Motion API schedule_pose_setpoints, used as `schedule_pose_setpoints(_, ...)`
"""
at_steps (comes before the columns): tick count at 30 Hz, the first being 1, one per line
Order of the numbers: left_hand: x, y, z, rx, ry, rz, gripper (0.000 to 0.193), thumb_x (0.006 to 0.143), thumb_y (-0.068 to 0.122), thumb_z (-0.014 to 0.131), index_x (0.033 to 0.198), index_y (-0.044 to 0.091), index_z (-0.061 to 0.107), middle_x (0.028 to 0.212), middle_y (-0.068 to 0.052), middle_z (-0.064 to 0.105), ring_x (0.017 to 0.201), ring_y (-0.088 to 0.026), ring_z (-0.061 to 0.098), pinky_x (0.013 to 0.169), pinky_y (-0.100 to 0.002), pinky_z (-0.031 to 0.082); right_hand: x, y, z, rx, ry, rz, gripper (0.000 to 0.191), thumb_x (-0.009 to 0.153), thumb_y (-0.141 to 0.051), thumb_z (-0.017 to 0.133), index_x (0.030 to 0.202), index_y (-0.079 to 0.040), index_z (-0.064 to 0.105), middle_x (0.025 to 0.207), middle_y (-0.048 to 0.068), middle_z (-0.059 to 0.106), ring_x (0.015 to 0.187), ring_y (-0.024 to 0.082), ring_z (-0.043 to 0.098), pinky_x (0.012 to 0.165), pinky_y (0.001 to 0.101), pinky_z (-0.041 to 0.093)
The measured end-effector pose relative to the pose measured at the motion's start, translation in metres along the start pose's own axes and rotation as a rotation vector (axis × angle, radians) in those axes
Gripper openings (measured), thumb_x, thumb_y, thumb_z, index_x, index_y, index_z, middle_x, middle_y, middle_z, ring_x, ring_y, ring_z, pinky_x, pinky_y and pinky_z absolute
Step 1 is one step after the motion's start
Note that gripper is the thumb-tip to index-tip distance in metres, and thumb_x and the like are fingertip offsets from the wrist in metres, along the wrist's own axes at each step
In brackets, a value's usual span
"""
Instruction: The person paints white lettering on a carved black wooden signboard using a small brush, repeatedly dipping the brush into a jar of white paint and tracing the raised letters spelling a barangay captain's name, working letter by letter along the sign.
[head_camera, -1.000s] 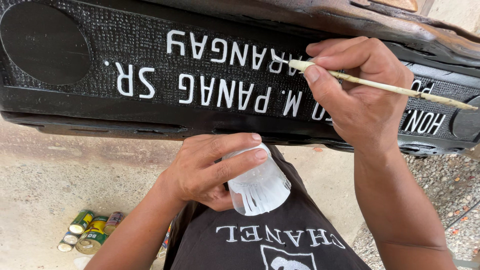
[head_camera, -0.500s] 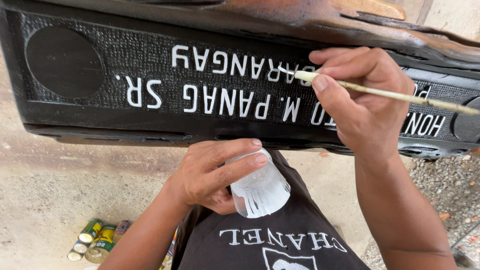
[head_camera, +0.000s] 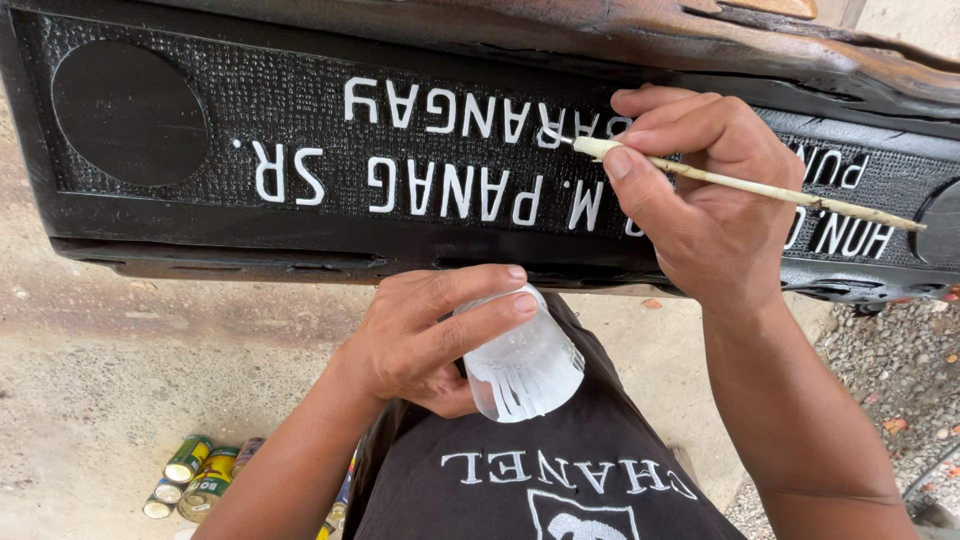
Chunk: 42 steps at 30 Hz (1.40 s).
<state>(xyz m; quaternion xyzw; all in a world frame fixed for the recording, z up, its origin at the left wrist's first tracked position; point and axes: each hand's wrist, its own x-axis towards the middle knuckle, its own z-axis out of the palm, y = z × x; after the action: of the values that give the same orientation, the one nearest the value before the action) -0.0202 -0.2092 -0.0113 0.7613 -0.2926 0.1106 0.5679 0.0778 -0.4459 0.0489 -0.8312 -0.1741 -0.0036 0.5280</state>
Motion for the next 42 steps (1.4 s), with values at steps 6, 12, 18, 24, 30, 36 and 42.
schedule_pose_setpoints(6, 0.0, -0.001, 0.001, -0.008, 0.01, 0.0, 0.054, 0.097, 0.049, 0.075, 0.135, 0.013, 0.062, 0.131, -0.011, 0.066, 0.108, -0.024, 0.076, 0.081, -0.033, 0.066, -0.001, 0.0, 0.001, -0.083, -0.012, -0.027, 0.016, 0.102, -0.004, 0.077, 0.101, -0.001, 0.062, 0.1, 0.01, 0.071, 0.109, 0.024, 0.072, 0.099, 0.0331, 0.059)
schedule_pose_setpoints(12, 0.001, 0.0, 0.001, -0.003, 0.01, -0.005, 0.056, 0.092, 0.045, 0.08, 0.134, 0.013, 0.063, 0.13, -0.01, 0.066, 0.106, -0.022, 0.076, 0.082, -0.034, 0.065, 0.001, 0.001, 0.0, -0.034, 0.0, -0.014, 0.015, 0.102, -0.006, 0.077, 0.1, -0.002, 0.062, 0.099, 0.008, 0.071, 0.109, 0.024, 0.073, 0.102, 0.0343, 0.059)
schedule_pose_setpoints(18, 0.001, 0.0, 0.001, -0.001, 0.01, -0.003, 0.056, 0.091, 0.043, 0.081, 0.134, 0.014, 0.063, 0.129, -0.011, 0.066, 0.106, -0.022, 0.075, 0.081, -0.034, 0.064, 0.0, 0.002, 0.002, -0.078, -0.009, -0.036, 0.015, 0.102, -0.004, 0.077, 0.1, 0.0, 0.062, 0.099, 0.01, 0.07, 0.109, 0.026, 0.072, 0.1, 0.0359, 0.059)
schedule_pose_setpoints(24, 0.001, 0.0, 0.004, -0.012, 0.032, -0.006, 0.054, 0.093, 0.045, 0.079, 0.135, 0.015, 0.063, 0.13, -0.01, 0.066, 0.108, -0.021, 0.075, 0.08, -0.032, 0.066, 0.001, 0.001, 0.002, -0.022, 0.006, -0.014, 0.015, 0.102, -0.005, 0.076, 0.1, -0.001, 0.062, 0.1, 0.008, 0.071, 0.107, 0.023, 0.072, 0.104, 0.0368, 0.059)
schedule_pose_setpoints(30, -0.002, -0.002, 0.004, 0.002, 0.028, 0.002, 0.054, 0.096, 0.048, 0.077, 0.135, 0.014, 0.063, 0.13, -0.01, 0.066, 0.108, -0.022, 0.075, 0.081, -0.031, 0.066, -0.001, 0.004, 0.001, -0.036, -0.019, -0.019, 0.015, 0.101, -0.003, 0.076, 0.097, 0.0, 0.062, 0.095, 0.01, 0.07, 0.102, 0.023, 0.072, 0.106, 0.0391, 0.058)
schedule_pose_setpoints(36, -0.004, -0.001, 0.011, 0.007, 0.059, -0.028, 0.065, 0.088, 0.056, 0.075, 0.136, 0.015, 0.06, 0.129, -0.01, 0.068, 0.102, -0.018, 0.076, 0.077, -0.031, 0.065, -0.002, -0.008, -0.018, 0.187, 0.039, 0.029, 0.008, 0.096, -0.003, 0.072, 0.094, -0.002, 0.064, 0.088, 0.012, 0.07, 0.081, 0.014, 0.071, 0.109, 0.0436, 0.06)
schedule_pose_setpoints(42, -0.002, 0.018, 0.016, 0.113, 0.079, -0.074, 0.069, 0.087, 0.039, 0.085, 0.142, 0.014, 0.053, 0.138, -0.008, 0.061, 0.115, -0.022, 0.073, 0.087, -0.031, 0.066, -0.051, -0.078, -0.057, 0.04, 0.011, -0.02, 0.01, 0.086, -0.001, 0.068, 0.091, -0.002, 0.06, 0.088, 0.011, 0.069, 0.088, 0.016, 0.073, 0.103, 0.0463, 0.064)
